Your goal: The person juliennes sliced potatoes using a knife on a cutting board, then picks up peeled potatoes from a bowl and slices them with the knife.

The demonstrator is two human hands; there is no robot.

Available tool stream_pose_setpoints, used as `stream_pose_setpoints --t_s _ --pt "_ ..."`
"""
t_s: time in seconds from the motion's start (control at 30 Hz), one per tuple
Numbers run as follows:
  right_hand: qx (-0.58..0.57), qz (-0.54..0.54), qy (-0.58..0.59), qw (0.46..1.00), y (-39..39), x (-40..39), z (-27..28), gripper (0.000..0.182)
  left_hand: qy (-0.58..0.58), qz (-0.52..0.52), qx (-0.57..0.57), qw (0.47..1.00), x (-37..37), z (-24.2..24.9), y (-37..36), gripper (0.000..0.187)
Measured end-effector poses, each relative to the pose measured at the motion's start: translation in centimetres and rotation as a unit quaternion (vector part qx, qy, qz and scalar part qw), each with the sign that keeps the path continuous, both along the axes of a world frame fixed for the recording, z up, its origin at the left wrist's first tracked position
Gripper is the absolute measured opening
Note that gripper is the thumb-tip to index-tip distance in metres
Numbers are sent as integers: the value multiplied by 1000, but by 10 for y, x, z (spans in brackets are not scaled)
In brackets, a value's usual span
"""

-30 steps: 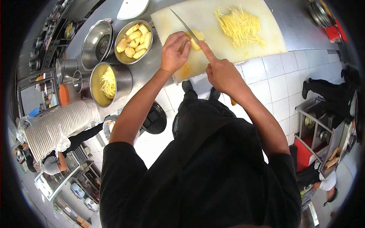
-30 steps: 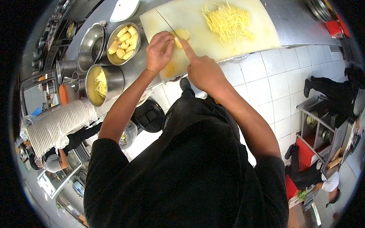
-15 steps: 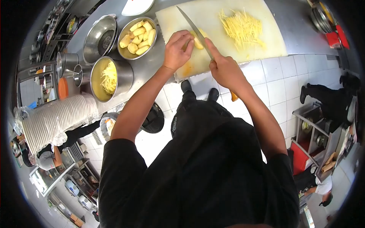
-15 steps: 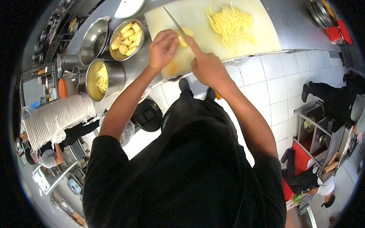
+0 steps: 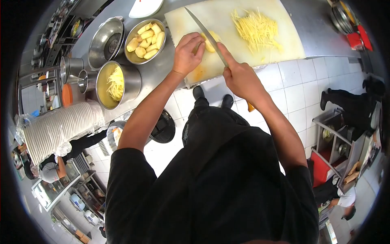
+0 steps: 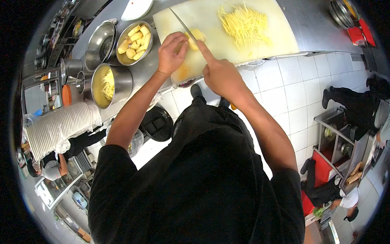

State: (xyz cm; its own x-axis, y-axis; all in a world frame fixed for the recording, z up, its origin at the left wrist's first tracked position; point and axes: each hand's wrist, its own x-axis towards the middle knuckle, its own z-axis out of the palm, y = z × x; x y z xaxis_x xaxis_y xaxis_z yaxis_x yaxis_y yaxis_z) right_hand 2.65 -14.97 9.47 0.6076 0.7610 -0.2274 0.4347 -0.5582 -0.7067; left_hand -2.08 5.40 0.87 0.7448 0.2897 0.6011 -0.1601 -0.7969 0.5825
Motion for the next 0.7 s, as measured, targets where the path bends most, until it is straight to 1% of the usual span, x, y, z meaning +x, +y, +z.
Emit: stream_pose_setpoints --t_s 0.33,0.43,0.7 --pt "-5 6 -27 1000 3 -2 -7 71 7 -1 -4 1000 -1 0 0 12" --pt "-38 15 -27 999 9 1 -5 72 9 -1 -5 1000 0 0 1 12" --pt "-20 17 -15 1000 15 7 -12 74 8 -4 -12 1000 -1 3 -1 11"
